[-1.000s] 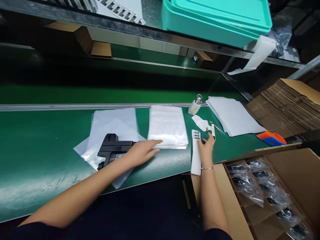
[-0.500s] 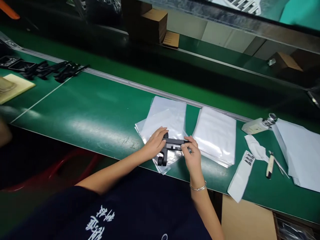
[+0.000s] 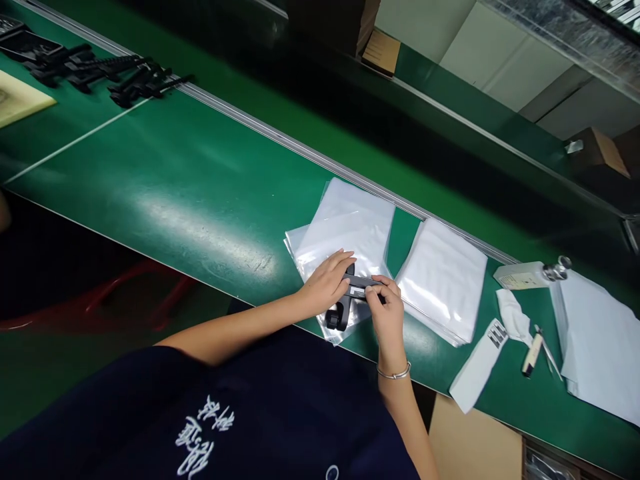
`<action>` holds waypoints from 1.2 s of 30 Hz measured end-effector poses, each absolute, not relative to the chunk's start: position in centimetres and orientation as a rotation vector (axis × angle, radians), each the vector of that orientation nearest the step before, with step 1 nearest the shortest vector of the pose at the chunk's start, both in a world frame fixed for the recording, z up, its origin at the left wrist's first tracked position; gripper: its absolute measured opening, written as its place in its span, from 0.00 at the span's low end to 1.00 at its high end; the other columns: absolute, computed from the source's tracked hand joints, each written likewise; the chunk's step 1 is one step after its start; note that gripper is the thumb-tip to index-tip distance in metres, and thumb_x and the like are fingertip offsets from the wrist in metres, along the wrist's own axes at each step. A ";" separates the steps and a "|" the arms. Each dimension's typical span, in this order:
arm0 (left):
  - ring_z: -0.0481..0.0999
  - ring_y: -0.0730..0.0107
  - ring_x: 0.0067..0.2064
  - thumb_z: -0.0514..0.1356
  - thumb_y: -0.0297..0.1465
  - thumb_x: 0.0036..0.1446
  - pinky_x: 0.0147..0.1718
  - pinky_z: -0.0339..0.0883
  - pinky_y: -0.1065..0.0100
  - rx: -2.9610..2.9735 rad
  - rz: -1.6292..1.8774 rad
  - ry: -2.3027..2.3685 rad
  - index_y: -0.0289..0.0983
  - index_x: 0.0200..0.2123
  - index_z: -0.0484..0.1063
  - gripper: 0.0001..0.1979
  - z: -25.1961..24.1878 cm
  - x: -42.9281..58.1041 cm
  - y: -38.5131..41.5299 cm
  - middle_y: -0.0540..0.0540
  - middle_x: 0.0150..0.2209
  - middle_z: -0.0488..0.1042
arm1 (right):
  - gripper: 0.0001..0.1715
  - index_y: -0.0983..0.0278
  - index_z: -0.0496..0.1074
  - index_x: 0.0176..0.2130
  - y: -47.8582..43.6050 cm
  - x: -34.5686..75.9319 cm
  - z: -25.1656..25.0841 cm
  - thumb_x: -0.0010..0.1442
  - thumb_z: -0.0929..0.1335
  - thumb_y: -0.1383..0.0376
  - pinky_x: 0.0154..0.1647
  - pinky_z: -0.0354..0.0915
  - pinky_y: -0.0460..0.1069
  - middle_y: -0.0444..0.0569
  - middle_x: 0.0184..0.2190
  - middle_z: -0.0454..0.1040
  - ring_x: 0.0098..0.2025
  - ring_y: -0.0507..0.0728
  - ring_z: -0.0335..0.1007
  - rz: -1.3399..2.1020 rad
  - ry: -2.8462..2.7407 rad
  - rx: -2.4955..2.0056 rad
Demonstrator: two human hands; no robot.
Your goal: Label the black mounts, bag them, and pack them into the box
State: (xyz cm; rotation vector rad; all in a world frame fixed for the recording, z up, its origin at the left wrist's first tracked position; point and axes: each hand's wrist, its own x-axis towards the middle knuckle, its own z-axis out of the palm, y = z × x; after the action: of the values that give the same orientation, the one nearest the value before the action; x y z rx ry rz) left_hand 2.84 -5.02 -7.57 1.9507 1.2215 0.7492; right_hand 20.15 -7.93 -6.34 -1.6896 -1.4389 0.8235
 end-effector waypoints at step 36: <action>0.73 0.62 0.36 0.62 0.35 0.58 0.27 0.55 0.64 2.962 -0.093 0.118 0.40 0.32 0.76 0.06 -0.5 3.8 1.5 0.45 0.33 0.77 | 0.26 0.54 0.67 0.59 -8.0 26.2 -5.8 0.63 0.66 0.54 0.66 0.43 0.71 0.52 0.58 0.71 0.62 0.64 0.62 0.710 -2.096 -1.683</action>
State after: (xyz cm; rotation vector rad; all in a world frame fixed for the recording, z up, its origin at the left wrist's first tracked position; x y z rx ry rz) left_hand 3.79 1.55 -0.46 2.9619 0.1180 -0.0929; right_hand 26.17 -8.00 -5.79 -1.6829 -2.0958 0.7100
